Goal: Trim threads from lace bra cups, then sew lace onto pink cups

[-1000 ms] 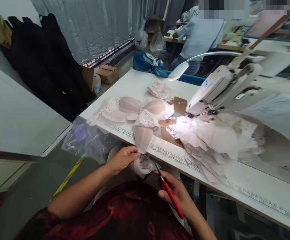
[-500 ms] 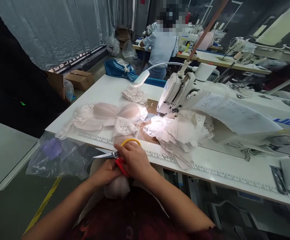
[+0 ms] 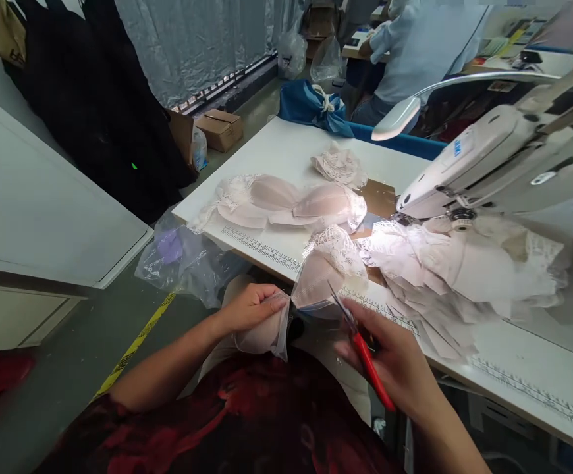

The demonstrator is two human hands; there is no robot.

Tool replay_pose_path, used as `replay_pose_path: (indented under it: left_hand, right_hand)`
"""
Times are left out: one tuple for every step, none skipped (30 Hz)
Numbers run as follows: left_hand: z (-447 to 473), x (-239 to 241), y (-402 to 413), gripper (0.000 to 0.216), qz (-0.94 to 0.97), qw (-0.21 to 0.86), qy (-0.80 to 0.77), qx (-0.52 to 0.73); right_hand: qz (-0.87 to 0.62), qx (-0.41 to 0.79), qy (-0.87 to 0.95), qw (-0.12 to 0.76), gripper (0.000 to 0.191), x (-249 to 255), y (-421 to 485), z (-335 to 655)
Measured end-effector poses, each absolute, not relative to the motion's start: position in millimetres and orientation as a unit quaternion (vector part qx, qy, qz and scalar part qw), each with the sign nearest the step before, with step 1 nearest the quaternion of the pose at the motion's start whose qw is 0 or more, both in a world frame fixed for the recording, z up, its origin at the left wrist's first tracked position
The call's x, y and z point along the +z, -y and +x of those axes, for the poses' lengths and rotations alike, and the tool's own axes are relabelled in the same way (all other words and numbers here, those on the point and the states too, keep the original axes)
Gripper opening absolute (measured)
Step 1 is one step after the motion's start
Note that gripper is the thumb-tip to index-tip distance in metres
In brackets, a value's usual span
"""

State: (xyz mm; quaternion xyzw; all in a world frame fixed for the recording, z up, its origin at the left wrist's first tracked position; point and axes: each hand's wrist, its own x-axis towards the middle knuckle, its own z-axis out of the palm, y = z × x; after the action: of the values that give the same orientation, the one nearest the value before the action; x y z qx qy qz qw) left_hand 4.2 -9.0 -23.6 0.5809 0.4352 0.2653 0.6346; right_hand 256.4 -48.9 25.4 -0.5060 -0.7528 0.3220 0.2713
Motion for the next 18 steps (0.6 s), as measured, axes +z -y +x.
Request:
replay_pose_path:
  left_hand:
    - [2.4, -23.4, 8.2, 0.038, 0.593, 0.624, -0.432, 0.267]
    - [0.7, -23.6, 7.2, 0.038, 0.604, 0.616, -0.428, 0.269]
    - [-0.7, -24.0, 6.1, 0.037, 0.614, 0.61, -0.424, 0.269]
    - [-1.8, -24.4, 4.9, 0.037, 0.621, 0.606, -0.419, 0.268]
    - [-2.4, -24.9, 3.7, 0.036, 0.629, 0.603, -0.415, 0.264]
    - [-2.7, -25.1, 2.6, 0.036, 0.635, 0.599, -0.412, 0.261]
    - [-2.6, -25.2, 1.7, 0.036, 0.64, 0.597, -0.41, 0.256]
    - [-2.3, -25.0, 0.9, 0.036, 0.643, 0.596, -0.409, 0.253]
    - [-1.9, -24.6, 0.4, 0.036, 0.645, 0.596, -0.408, 0.25]
    - [-1.6, -24.1, 0.1, 0.036, 0.645, 0.597, -0.408, 0.247]
    - [-1.5, -23.5, 0.0, 0.037, 0.644, 0.599, -0.408, 0.246]
    - [-1.6, -23.0, -0.1, 0.038, 0.641, 0.603, -0.407, 0.244]
    - [-2.0, -22.7, -0.1, 0.038, 0.639, 0.608, -0.405, 0.242]
    - [-2.5, -22.7, -0.1, 0.039, 0.635, 0.614, -0.403, 0.239]
    - [-3.2, -22.9, -0.2, 0.04, 0.631, 0.62, -0.402, 0.236]
    - [-3.9, -23.4, -0.3, 0.04, 0.627, 0.627, -0.401, 0.231]
    - [-4.5, -24.0, -0.5, 0.041, 0.622, 0.634, -0.4, 0.226]
    - [-5.1, -24.7, -0.7, 0.041, 0.618, 0.64, -0.4, 0.221]
  right_hand:
    - [-0.488, 0.404, 0.734, 0.245, 0.05, 21.6, 56.9, 261.8]
    - [-0.476, 0.472, 0.71, 0.218, 0.049, 16.4, 63.4, 265.4]
    - [-0.467, 0.525, 0.685, 0.19, 0.048, 9.9, 68.1, 266.9]
    - [-0.462, 0.565, 0.663, 0.17, 0.048, 2.8, 70.8, 266.4]
    - [-0.457, 0.592, 0.644, 0.16, 0.048, -4.6, 71.5, 264.1]
    - [-0.45, 0.613, 0.629, 0.161, 0.049, -11.7, 70.5, 260.4]
    - [-0.439, 0.629, 0.619, 0.17, 0.048, -18.1, 68.1, 255.7]
    - [-0.427, 0.642, 0.61, 0.184, 0.048, -23.5, 64.8, 250.5]
    - [-0.415, 0.652, 0.603, 0.199, 0.048, -27.8, 61.1, 245.3]
    - [-0.405, 0.658, 0.599, 0.213, 0.048, -31.2, 57.3, 240.4]
    - [-0.398, 0.658, 0.599, 0.222, 0.049, -33.8, 53.8, 236.1]
    - [-0.396, 0.653, 0.604, 0.228, 0.05, -35.8, 50.7, 232.5]
    - [-0.398, 0.642, 0.613, 0.232, 0.051, -37.3, 48.2, 229.8]
    - [-0.402, 0.625, 0.627, 0.234, 0.052, -38.5, 46.2, 227.8]
    - [-0.407, 0.605, 0.643, 0.236, 0.052, -39.3, 44.6, 226.5]
    - [-0.413, 0.582, 0.659, 0.236, 0.051, -39.7, 43.3, 225.6]
    - [-0.419, 0.56, 0.676, 0.232, 0.049, -39.6, 42.3, 225.1]
    - [-0.425, 0.538, 0.693, 0.224, 0.047, -39.0, 41.5, 224.8]
